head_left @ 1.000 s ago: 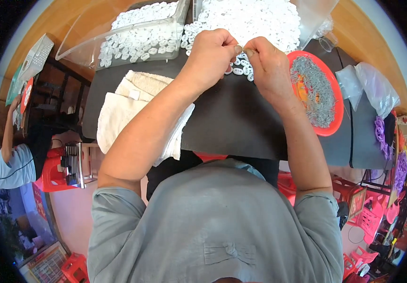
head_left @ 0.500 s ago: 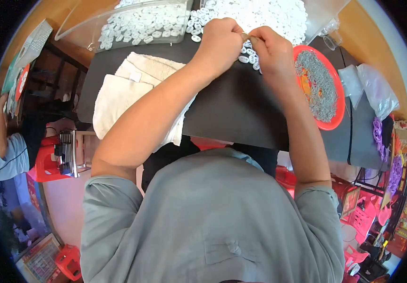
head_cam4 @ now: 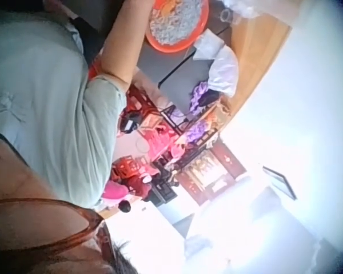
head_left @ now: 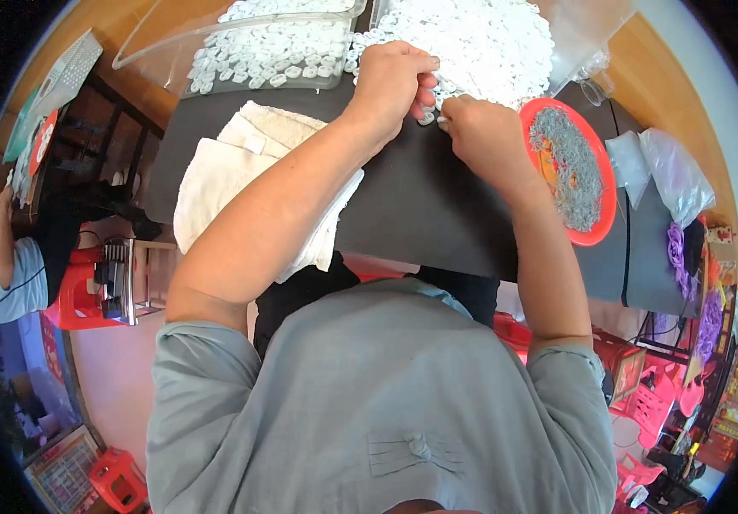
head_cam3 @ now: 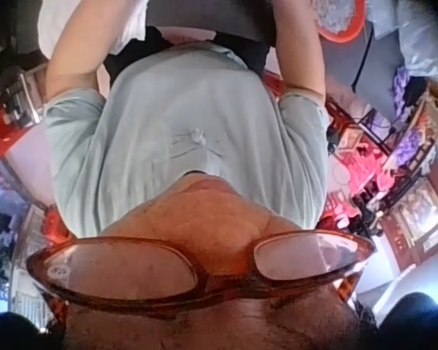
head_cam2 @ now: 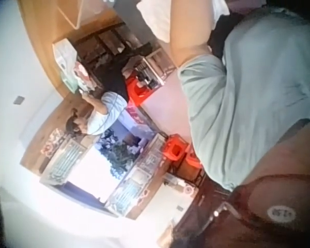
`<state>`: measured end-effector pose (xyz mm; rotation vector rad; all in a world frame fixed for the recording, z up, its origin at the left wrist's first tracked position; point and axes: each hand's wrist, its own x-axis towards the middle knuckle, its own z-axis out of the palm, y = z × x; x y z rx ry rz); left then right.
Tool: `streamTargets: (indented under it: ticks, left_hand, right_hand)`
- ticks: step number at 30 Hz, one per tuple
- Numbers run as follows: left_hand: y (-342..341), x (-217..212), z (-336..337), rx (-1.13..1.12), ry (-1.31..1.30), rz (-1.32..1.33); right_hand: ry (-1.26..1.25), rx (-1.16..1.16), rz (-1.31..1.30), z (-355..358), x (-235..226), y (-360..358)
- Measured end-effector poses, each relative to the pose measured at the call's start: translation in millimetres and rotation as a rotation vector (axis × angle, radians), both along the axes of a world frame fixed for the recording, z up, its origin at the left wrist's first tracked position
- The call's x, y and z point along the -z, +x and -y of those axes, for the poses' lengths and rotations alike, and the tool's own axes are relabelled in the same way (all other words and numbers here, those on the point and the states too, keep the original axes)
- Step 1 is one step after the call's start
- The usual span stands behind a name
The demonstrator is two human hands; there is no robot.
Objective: Assembling small white plastic clips with tiny grey inserts at a workbench.
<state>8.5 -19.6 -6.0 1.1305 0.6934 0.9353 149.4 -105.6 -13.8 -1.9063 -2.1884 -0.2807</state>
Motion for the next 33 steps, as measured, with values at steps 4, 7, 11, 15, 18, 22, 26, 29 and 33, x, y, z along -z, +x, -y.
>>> streamTargets:
  ticks: [4, 7, 11, 15, 18, 22, 26, 29, 33]
  left_hand:
    - [0.7, -2.7, 1.4, -0.052, -0.079, 0.143]
    - [-1.0, 0.8, -3.7, -0.02, -0.16, 0.243]
    - [4.8, 2.2, 3.0, 0.043, -0.306, 0.34]
    - [0.8, -6.1, 13.1, 0.092, -0.283, 0.394]
    - [0.3, -9.3, 16.4, 0.073, -0.234, 0.421]
    - [0.1, -12.7, 18.7, 0.016, -0.132, 0.463]
    - [1.7, -13.8, 20.8, 0.014, -0.052, 0.448]
    - [2.1, -18.1, 26.6, 0.015, -0.118, 0.408]
    - [-0.4, -16.0, 25.4, 0.022, -0.119, 0.407]
  right_hand:
    - [0.23, -0.027, -0.27, -0.2, -8.8, 0.6]
    - [0.305, -0.202, -0.459, 3.0, -16.3, -17.7]
    - [0.27, -0.308, -0.615, 3.2, -7.9, -30.0]
    - [-0.089, -0.107, -1.27, 9.0, -20.1, -33.8]
    - [-0.105, -0.068, -1.402, 8.9, -24.6, -41.0]
    - [-0.111, 0.003, -1.495, 12.0, -32.8, -47.5]
    - [-0.144, 0.026, -1.553, 15.6, -30.9, -46.3]
    - [-0.11, -0.014, -1.537, 19.9, -28.6, -47.2]
    - [-0.084, -0.039, -1.568, 22.5, -33.8, -47.0]
